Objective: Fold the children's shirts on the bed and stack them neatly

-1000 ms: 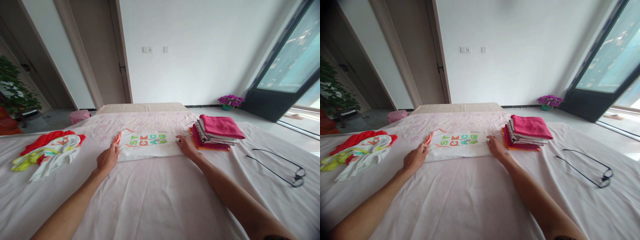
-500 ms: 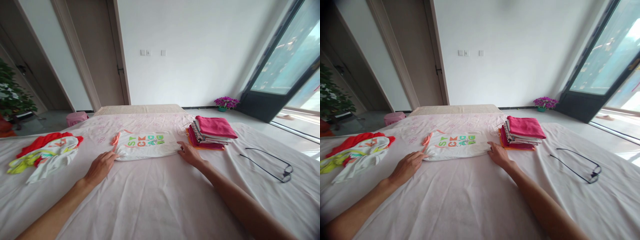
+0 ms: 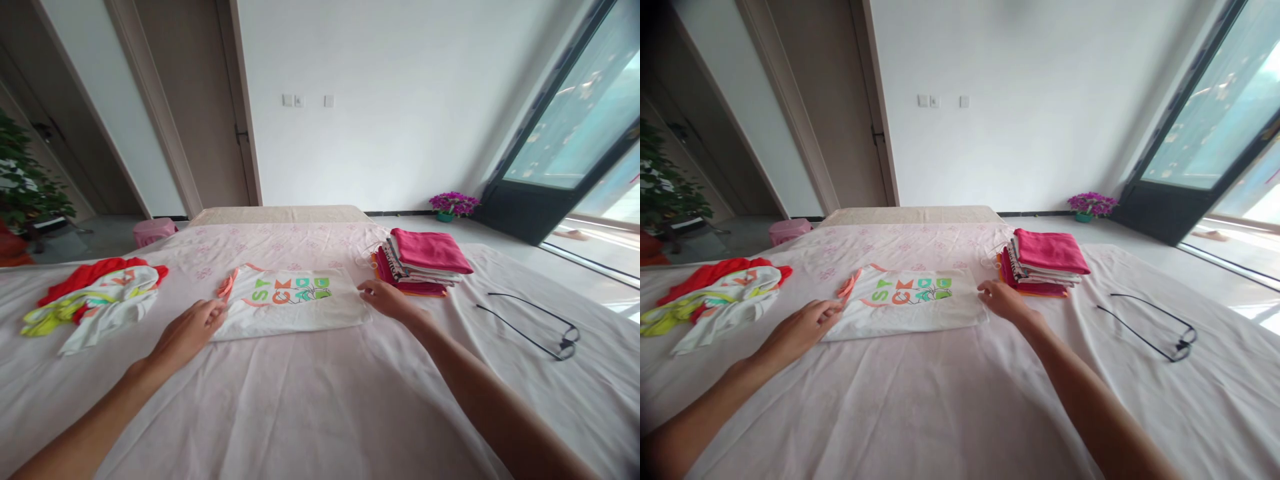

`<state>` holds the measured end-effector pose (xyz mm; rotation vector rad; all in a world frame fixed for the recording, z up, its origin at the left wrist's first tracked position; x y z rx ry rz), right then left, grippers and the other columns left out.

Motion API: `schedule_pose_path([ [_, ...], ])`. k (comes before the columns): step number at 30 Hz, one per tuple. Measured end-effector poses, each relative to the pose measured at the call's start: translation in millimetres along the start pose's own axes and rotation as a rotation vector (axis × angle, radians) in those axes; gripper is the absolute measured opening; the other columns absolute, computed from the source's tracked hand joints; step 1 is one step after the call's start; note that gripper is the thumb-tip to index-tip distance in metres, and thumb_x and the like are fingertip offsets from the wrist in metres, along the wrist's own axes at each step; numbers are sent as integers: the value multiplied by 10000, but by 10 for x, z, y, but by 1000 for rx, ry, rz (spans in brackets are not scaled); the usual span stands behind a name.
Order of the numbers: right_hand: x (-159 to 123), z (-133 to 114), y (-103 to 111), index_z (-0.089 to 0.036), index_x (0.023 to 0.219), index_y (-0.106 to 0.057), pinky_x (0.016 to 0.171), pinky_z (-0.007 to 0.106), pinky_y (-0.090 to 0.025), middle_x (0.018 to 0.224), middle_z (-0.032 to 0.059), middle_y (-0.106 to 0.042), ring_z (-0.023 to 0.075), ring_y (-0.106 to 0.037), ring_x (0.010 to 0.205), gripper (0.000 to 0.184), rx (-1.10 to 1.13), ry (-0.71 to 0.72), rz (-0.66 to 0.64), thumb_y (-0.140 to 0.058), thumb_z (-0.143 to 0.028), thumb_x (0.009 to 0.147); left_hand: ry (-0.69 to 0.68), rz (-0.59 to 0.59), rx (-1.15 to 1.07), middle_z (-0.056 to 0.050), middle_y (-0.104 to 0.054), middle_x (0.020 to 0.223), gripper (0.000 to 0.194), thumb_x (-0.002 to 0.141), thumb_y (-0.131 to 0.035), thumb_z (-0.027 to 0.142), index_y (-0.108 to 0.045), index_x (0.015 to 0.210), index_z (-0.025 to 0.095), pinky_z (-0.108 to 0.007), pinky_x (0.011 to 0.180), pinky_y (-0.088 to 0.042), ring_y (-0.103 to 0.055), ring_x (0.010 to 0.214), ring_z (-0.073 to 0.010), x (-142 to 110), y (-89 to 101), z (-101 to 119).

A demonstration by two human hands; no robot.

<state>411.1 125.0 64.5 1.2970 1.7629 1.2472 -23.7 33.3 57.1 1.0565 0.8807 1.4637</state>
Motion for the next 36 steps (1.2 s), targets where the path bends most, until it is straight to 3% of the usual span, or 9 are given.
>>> schedule_pose_path([
  [4,160,-169,-85,-222,1096,-668,801,289,-406,1090,82,-641,223,-586,1009,316,-143,-50,87,-590,-445,887,90,5,94,-72,-674,1135,344,899,-455,488,-613,1057,226,-303,805,-473,-641,1030,-229,269,-113,102],
  [8,194,-296,-148,-218,956,-664,755,283,-377,986,59,-664,209,-584,957,181,-215,-29,135,-569,-367,913,129,3,170,-59,-706,1017,276,920,-418,441,-587,871,228,-301,703,-442,-667,928,-233,342,-217,171],
  [11,214,-276,-90,-224,967,-650,738,289,-371,991,47,-676,202,-592,929,170,-231,-32,212,-541,-350,935,120,98,214,-67,-706,1034,269,935,-405,422,-583,883,227,-308,703,-441,-669,924,-238,328,-167,202],
  [17,211,-261,-68,-210,1067,-664,836,348,-412,1074,89,-678,256,-583,1025,215,-289,-88,199,-528,-315,938,-34,251,298,-107,-689,1126,242,909,-481,311,-633,1057,195,-375,850,-474,-643,1018,-274,243,-95,391],
  [21,90,-759,-98,-164,1300,-576,1010,399,-386,1285,135,-609,278,-507,1212,369,-292,62,281,-466,-293,972,-347,360,118,-91,-681,1172,296,946,-423,244,-648,1132,192,-366,1023,-442,-602,1145,-223,143,-98,792],
  [25,-51,-1440,-540,-107,1464,-417,1159,426,-268,1518,151,-414,278,-303,1434,535,-227,352,168,-368,-390,1012,-491,252,74,-84,-628,1325,377,979,-386,288,-615,1263,191,-372,1106,-400,-534,1275,-208,146,-367,1047],
  [27,-80,-1583,-782,-90,1518,-326,1181,452,-237,1576,157,-306,289,-234,1470,624,-213,410,80,-318,-464,1018,-479,184,142,-104,-539,1439,455,979,-400,363,-536,1376,186,-432,1146,-350,-444,1370,-242,172,-520,1032],
  [31,-19,-1397,-991,-137,1555,-252,1203,479,-179,1607,124,-214,278,-174,1490,671,-219,380,-43,-234,-538,1017,-378,82,226,-131,-414,1533,599,962,-389,506,-420,1476,200,-517,1165,-288,-359,1429,-288,211,-661,777],
  [36,75,-850,-849,-159,1571,-188,1216,470,-122,1623,93,-151,237,-118,1502,666,-269,273,-94,-202,-532,1019,-313,32,188,-104,-380,1557,629,936,-406,553,-442,1465,213,-494,1191,-242,-292,1463,-282,202,-613,502],
])
Point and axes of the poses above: each hand's wrist, its own x-axis towards the middle knuckle, its own y-axis out of the back of the hand, z = x × y, the point moved 9 cm from there along x, towards the middle knuckle
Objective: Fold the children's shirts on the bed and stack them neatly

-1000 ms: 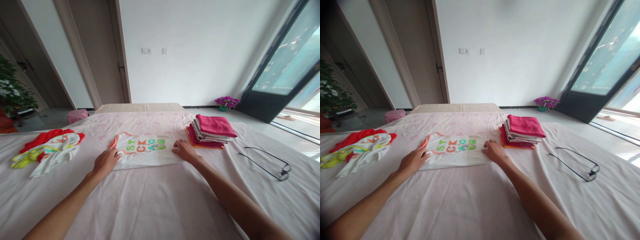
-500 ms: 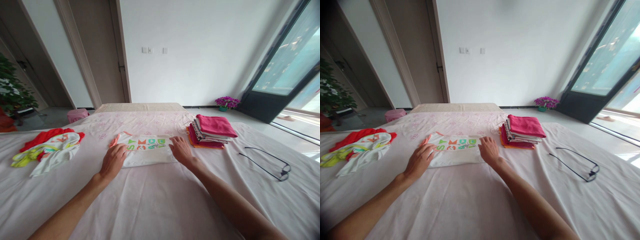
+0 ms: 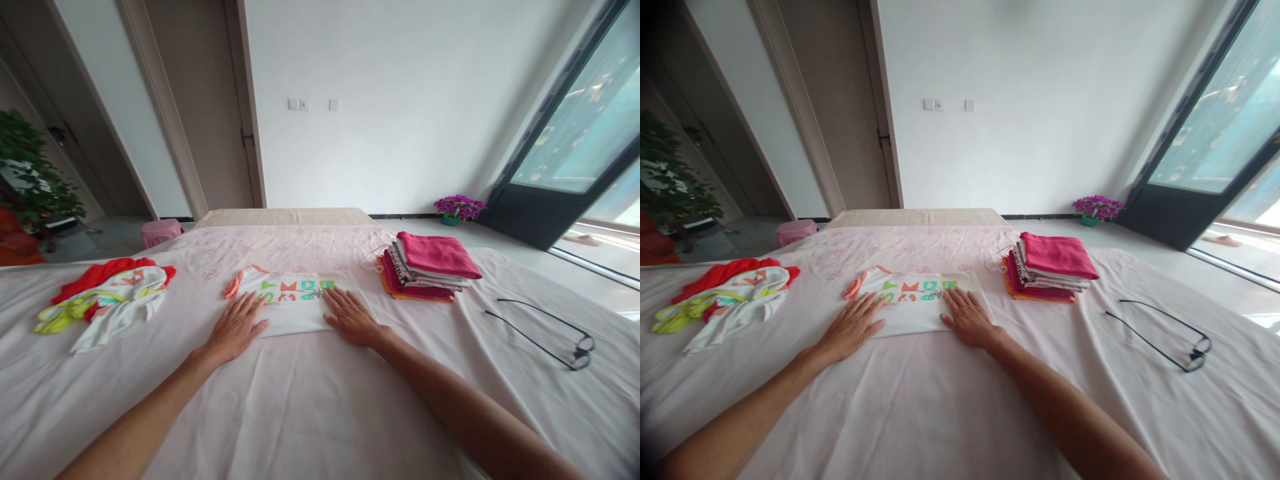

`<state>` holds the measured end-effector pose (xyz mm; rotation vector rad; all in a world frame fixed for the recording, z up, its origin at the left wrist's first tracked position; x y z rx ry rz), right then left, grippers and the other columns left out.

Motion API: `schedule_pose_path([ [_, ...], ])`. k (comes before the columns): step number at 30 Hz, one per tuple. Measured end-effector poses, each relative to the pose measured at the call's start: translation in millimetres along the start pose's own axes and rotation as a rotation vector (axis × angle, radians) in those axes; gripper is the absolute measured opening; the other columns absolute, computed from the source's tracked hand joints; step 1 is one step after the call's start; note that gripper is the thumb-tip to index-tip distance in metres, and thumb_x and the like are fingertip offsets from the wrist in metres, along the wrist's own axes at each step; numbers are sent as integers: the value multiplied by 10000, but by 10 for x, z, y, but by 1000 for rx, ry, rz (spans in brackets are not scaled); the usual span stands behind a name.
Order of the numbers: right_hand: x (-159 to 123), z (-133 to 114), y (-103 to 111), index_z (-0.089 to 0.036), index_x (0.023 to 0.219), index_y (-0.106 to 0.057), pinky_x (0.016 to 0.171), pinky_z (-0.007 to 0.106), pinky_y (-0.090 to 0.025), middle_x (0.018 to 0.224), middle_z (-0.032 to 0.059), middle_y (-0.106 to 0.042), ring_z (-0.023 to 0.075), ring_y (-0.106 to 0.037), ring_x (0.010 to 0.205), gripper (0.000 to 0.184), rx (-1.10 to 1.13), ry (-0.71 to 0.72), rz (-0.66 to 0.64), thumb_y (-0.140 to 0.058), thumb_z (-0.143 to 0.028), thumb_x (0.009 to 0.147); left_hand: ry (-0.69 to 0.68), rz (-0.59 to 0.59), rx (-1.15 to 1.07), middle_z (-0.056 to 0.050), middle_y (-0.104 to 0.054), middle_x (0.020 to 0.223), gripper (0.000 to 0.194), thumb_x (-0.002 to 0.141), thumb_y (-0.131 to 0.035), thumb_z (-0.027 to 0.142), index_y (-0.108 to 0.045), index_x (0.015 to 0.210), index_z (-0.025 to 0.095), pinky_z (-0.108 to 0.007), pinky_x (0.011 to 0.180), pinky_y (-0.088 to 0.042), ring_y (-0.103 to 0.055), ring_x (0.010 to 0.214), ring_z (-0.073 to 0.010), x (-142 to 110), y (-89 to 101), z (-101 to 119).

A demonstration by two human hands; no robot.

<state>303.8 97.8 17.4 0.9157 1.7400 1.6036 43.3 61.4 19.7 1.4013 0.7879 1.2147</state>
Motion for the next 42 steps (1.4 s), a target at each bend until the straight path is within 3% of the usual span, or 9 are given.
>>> schedule_pose_path([
  [3,-48,263,63,-165,1563,-227,1207,472,-143,1616,111,-185,238,-143,1498,637,-34,-78,-7,-255,-497,1020,47,10,-199,-73,-503,1479,553,947,-382,519,-551,1370,205,-398,1167,-310,-405,1404,-233,18,72,-168],
  [7,18,419,233,-123,1500,-377,1187,513,-167,1554,165,-348,281,-257,1465,580,-79,-189,23,-322,-439,1016,405,141,-399,-42,-703,1215,422,934,-383,416,-663,1181,219,-273,945,-484,-646,1109,-189,191,304,-742],
  [12,350,44,433,-145,1511,-357,1187,502,-170,1562,142,-345,268,-228,1476,573,-7,-27,111,-298,-441,1024,633,126,-253,-79,-710,1170,371,854,-497,372,-676,1142,224,-312,869,-483,-643,1080,-239,731,452,-1231],
  [18,637,-348,212,-183,1529,-329,1195,494,-162,1596,112,-277,277,-206,1482,589,81,130,46,-301,-478,1020,751,65,-154,-242,-610,1253,544,697,-659,505,-682,1130,176,-477,873,-465,-562,1157,-416,1147,151,-1488],
  [22,671,-324,108,-207,1526,-340,1196,491,-158,1602,98,-267,273,-204,1483,579,116,115,70,-292,-489,1022,749,53,-162,-226,-645,1181,381,697,-647,442,-704,973,186,-479,862,-459,-585,1106,-412,1192,-10,-1531],
  [29,645,-307,140,-221,1497,-393,1193,468,-177,1581,88,-324,263,-244,1469,545,136,125,123,-327,-469,1016,487,117,-271,-16,-715,1044,264,794,-491,315,-637,1001,240,-262,813,-461,-648,946,-182,1105,169,-1123],
  [34,650,-300,132,-227,1487,-409,1190,462,-173,1572,87,-343,258,-251,1466,535,149,118,126,-350,-461,1010,167,-184,-491,11,-727,914,263,673,-540,231,-691,888,226,-254,711,-470,-638,771,-164,941,74,-712],
  [37,676,-280,140,-244,1467,-439,1179,450,-198,1557,75,-373,250,-284,1452,503,170,117,120,-362,-440,1009,310,-136,-579,-14,-736,924,298,740,-522,296,-685,970,201,-262,714,-486,-655,793,-175,954,118,-872],
  [42,790,-52,274,-238,1293,-605,1073,349,-352,1393,69,-565,214,-494,1289,379,172,44,146,-378,-320,1001,454,-31,-316,-57,-717,1138,368,695,-664,449,-715,998,247,-279,794,-468,-640,1020,-239,1094,163,-1049],
])
Point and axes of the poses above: each hand's wrist, its own x-axis towards the middle knuckle, its own y-axis out of the back of the hand, z = x × y, the point moved 9 cm from there along x, towards the middle knuckle
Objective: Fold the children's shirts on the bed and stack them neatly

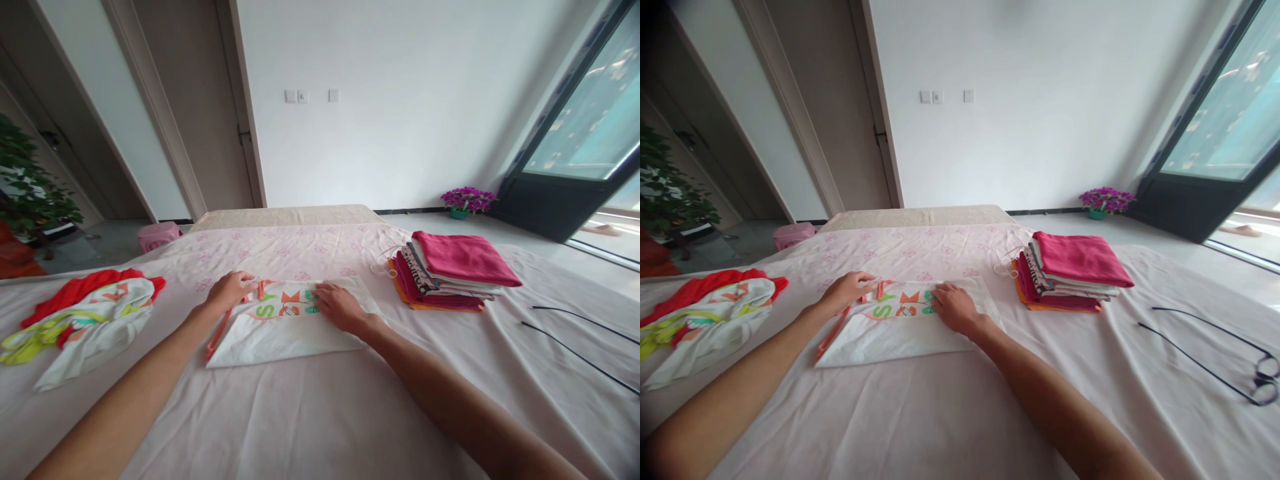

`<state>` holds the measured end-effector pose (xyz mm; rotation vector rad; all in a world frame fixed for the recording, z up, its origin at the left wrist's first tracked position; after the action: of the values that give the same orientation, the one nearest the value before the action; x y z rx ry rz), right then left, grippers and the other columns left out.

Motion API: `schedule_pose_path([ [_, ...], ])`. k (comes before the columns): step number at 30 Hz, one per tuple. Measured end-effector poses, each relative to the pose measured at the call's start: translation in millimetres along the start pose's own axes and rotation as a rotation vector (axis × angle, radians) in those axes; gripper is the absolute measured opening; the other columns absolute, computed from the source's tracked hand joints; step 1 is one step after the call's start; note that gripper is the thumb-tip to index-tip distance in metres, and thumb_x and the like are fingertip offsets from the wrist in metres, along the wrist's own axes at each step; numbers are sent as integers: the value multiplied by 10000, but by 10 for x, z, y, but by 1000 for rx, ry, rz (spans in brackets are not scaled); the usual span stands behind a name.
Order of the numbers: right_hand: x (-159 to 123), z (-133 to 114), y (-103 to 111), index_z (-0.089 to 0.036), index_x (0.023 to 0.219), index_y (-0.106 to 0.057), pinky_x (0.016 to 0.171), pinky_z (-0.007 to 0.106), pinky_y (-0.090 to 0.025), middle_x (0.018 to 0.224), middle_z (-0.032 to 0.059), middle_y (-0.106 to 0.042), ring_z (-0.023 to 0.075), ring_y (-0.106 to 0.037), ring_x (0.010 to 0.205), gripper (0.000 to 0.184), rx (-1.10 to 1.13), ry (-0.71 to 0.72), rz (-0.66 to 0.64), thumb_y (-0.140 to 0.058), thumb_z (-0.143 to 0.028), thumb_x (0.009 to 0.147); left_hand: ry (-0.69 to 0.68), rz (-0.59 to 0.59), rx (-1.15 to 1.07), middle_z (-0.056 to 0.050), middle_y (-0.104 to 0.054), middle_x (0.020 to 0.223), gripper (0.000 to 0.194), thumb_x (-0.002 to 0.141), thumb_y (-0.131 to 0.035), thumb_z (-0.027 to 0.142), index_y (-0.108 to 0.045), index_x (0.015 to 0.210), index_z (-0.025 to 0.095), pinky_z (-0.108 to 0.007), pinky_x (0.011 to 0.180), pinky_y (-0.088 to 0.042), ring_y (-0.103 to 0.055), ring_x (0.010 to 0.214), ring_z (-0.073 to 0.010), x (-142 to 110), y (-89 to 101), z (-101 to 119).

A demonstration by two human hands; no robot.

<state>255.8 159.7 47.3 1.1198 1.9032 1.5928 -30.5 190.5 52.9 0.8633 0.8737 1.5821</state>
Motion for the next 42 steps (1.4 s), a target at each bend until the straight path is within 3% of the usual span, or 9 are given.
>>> schedule_pose_path([
  [3,97,321,169,-220,1285,-608,1032,340,-370,1316,85,-616,222,-530,1226,386,-82,-127,45,-395,-215,963,12,-45,73,-66,-735,1064,355,619,-726,439,-728,919,249,-277,727,-458,-651,952,-251,20,-72,-21],
  [7,210,749,299,-191,1335,-581,982,376,-390,1270,132,-629,280,-519,1206,456,-190,-236,23,-489,-189,888,12,-103,66,-1,-729,730,230,643,-696,409,-700,798,240,-239,624,-432,-649,738,-189,-12,-87,-64],
  [12,251,959,309,-209,1022,-728,886,317,-418,1058,93,-690,256,-561,1084,256,-174,-225,-50,-548,-187,840,5,-114,34,26,-705,705,317,666,-659,339,-683,960,223,-235,578,-420,-619,642,-159,-63,-20,-73],
  [15,142,898,427,-185,962,-710,857,273,-410,1071,87,-674,215,-578,1035,207,-134,-178,33,-547,-169,836,-77,-80,36,23,-686,779,362,681,-636,306,-677,1034,232,-239,622,-432,-623,699,-157,-152,52,-16],
  [22,-373,606,537,-196,1021,-672,846,272,-392,1001,53,-673,190,-585,952,276,-107,-16,82,-514,-98,816,-445,59,167,-15,-649,896,174,722,-512,147,-645,781,242,-274,795,-444,-605,867,-178,-718,147,227],
  [29,-564,526,497,-184,987,-706,853,269,-394,1019,73,-644,186,-568,996,350,-144,-10,96,-471,-23,782,-359,87,115,-10,-692,929,192,748,-482,155,-636,825,239,-279,795,-457,-624,849,-171,-812,130,89],
  [35,-647,555,494,-202,1027,-725,867,278,-413,1044,62,-683,204,-597,1006,433,-138,-9,-7,-503,-18,704,-307,31,203,-5,-739,1024,373,759,-416,86,-719,886,261,-354,964,-416,-650,1008,-193,-809,167,15],
  [39,-632,513,658,-210,1104,-710,915,291,-427,1166,57,-683,212,-617,1065,450,-83,-125,50,-473,-51,756,-357,192,115,-37,-712,1154,391,792,-383,89,-733,902,225,-364,1046,-404,-609,1148,-203,-879,309,338],
  [42,-484,239,648,-176,1235,-646,1000,300,-404,1267,84,-650,204,-591,1166,425,-12,-116,98,-371,-141,913,-429,210,17,-52,-684,1234,395,884,-363,164,-700,1086,197,-327,1069,-412,-581,1208,-182,-925,151,741],
])
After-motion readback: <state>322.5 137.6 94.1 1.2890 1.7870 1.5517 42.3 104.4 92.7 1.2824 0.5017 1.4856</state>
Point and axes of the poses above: each hand's wrist, its own x-axis towards the middle knuckle, its own y-axis out of the back of the hand, z = x × y, the point moved 9 cm from there along x, towards the middle knuckle
